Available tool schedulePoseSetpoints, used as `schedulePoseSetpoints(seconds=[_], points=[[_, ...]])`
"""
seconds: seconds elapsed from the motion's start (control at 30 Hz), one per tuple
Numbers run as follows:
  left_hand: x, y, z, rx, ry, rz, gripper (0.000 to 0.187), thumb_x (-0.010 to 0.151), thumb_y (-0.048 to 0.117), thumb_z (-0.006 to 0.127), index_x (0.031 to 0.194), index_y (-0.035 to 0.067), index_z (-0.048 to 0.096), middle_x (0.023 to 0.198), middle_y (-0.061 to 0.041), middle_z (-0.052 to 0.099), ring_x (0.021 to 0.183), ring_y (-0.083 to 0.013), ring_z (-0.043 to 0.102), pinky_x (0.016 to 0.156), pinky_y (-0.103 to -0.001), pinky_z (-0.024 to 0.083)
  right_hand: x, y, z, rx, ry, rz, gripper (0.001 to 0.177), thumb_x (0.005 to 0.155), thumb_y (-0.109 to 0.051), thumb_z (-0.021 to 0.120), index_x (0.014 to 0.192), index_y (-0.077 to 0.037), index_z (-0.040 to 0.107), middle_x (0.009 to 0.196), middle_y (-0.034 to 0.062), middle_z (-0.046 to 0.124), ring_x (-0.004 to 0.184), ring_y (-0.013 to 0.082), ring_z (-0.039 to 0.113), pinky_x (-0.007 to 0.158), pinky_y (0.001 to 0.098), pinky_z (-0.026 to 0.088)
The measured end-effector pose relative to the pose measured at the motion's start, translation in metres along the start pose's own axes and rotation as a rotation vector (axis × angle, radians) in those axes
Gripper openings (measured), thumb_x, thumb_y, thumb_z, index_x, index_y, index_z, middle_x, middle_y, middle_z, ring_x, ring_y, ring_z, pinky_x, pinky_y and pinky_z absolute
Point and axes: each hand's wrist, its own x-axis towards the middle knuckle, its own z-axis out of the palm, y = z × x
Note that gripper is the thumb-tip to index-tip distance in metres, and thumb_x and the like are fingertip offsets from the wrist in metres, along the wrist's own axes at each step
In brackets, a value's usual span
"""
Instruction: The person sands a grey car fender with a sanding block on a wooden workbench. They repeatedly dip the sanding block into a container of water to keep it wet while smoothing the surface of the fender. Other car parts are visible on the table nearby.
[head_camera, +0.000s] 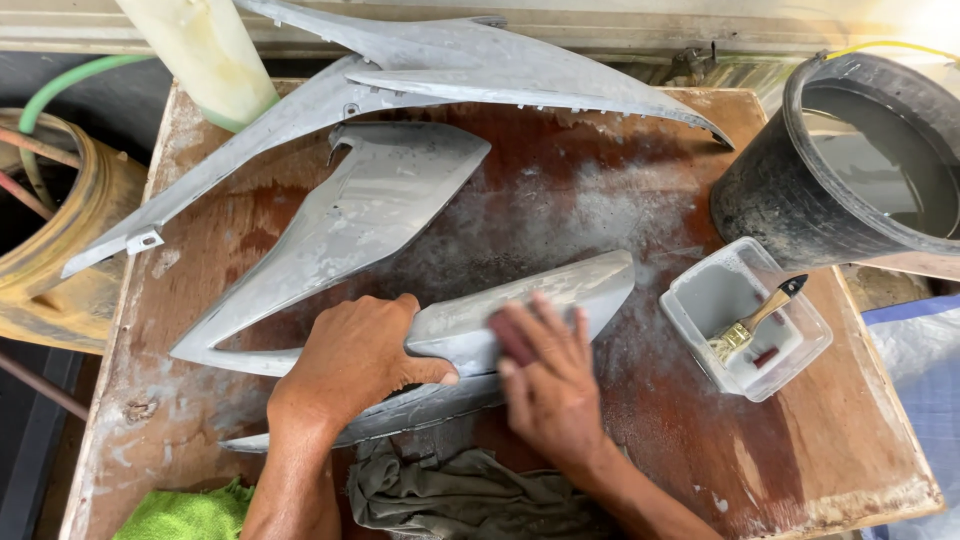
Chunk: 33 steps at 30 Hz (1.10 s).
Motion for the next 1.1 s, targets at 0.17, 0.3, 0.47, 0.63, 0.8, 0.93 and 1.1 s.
schedulePoseSetpoints(seconds=[0.17, 0.3, 0.47, 0.63, 0.8, 0.93, 1.1], points=[[-0.002, 0.005, -0.005, -0.004, -0.018, -0.015, 0.059, 0.068, 0.06, 0.085, 0.08, 0.005, 0.068, 0.066, -0.01, 0.071, 0.063, -0.0288, 0.066, 0.071, -0.04, 0.051, 0.0, 0.003, -0.01, -0.015, 0.071, 0.107, 0.013, 0.093, -0.004, 0.061, 0.084, -0.005, 0.069, 0.144, 0.0169, 0.058, 0.146, 0.0374, 0.042, 0.127, 0.0608, 0.015], [-0.004, 0.013, -0.012, 0.021, -0.051, -0.069, 0.059, 0.071, 0.061, 0.084, 0.08, 0.005, 0.067, 0.067, -0.009, 0.072, 0.062, -0.0277, 0.068, 0.071, -0.038, 0.052, 0.018, -0.032, -0.024, 0.077, -0.073, 0.012, 0.024, 0.09, -0.009, 0.066, 0.108, 0.002, 0.075, 0.144, 0.0173, 0.057, 0.145, 0.0373, 0.042, 0.124, 0.062, 0.016], [-0.001, 0.013, -0.009, 0.04, -0.06, -0.093, 0.064, 0.067, 0.068, 0.084, 0.082, 0.009, 0.067, 0.07, -0.006, 0.073, 0.07, -0.0281, 0.069, 0.076, -0.039, 0.051, -0.008, 0.02, -0.019, -0.058, 0.02, 0.115, 0.017, 0.096, -0.014, 0.06, 0.088, -0.008, 0.073, 0.146, 0.0155, 0.056, 0.145, 0.0343, 0.042, 0.125, 0.0629, 0.015], [-0.002, 0.013, -0.008, 0.024, -0.077, -0.119, 0.063, 0.066, 0.067, 0.085, 0.083, 0.009, 0.068, 0.069, -0.006, 0.073, 0.07, -0.0286, 0.069, 0.077, -0.041, 0.051, 0.0, 0.025, -0.035, -0.112, 0.085, 0.285, 0.015, 0.095, -0.005, 0.061, 0.098, 0.004, 0.072, 0.143, 0.0144, 0.059, 0.144, 0.0386, 0.047, 0.122, 0.0577, 0.027], [-0.001, 0.009, -0.004, 0.054, -0.056, -0.096, 0.064, 0.066, 0.07, 0.082, 0.086, 0.011, 0.068, 0.078, -0.006, 0.076, 0.078, -0.0294, 0.072, 0.079, -0.041, 0.051, 0.012, 0.005, -0.022, 0.1, -0.051, 0.06, 0.017, 0.095, -0.011, 0.061, 0.098, -0.002, 0.075, 0.141, 0.0205, 0.061, 0.14, 0.0354, 0.048, 0.124, 0.0616, 0.02], [0.001, 0.013, -0.008, 0.055, -0.085, -0.12, 0.063, 0.066, 0.071, 0.082, 0.085, 0.013, 0.069, 0.074, -0.004, 0.075, 0.073, -0.0241, 0.071, 0.078, -0.037, 0.051, 0.019, 0.027, -0.025, 0.082, -0.052, 0.048, 0.025, 0.099, -0.017, 0.056, 0.111, -0.004, 0.074, 0.139, 0.0175, 0.063, 0.139, 0.0349, 0.05, 0.123, 0.064, 0.021], [-0.002, 0.014, -0.009, 0.035, -0.072, -0.108, 0.062, 0.067, 0.068, 0.084, 0.083, 0.01, 0.068, 0.069, -0.004, 0.073, 0.069, -0.0258, 0.069, 0.078, -0.038, 0.051, 0.046, 0.034, -0.054, 0.018, -0.023, 0.317, 0.023, 0.098, -0.008, 0.056, 0.107, 0.003, 0.073, 0.129, 0.0102, 0.069, 0.132, 0.0366, 0.056, 0.107, 0.0438, 0.044]])
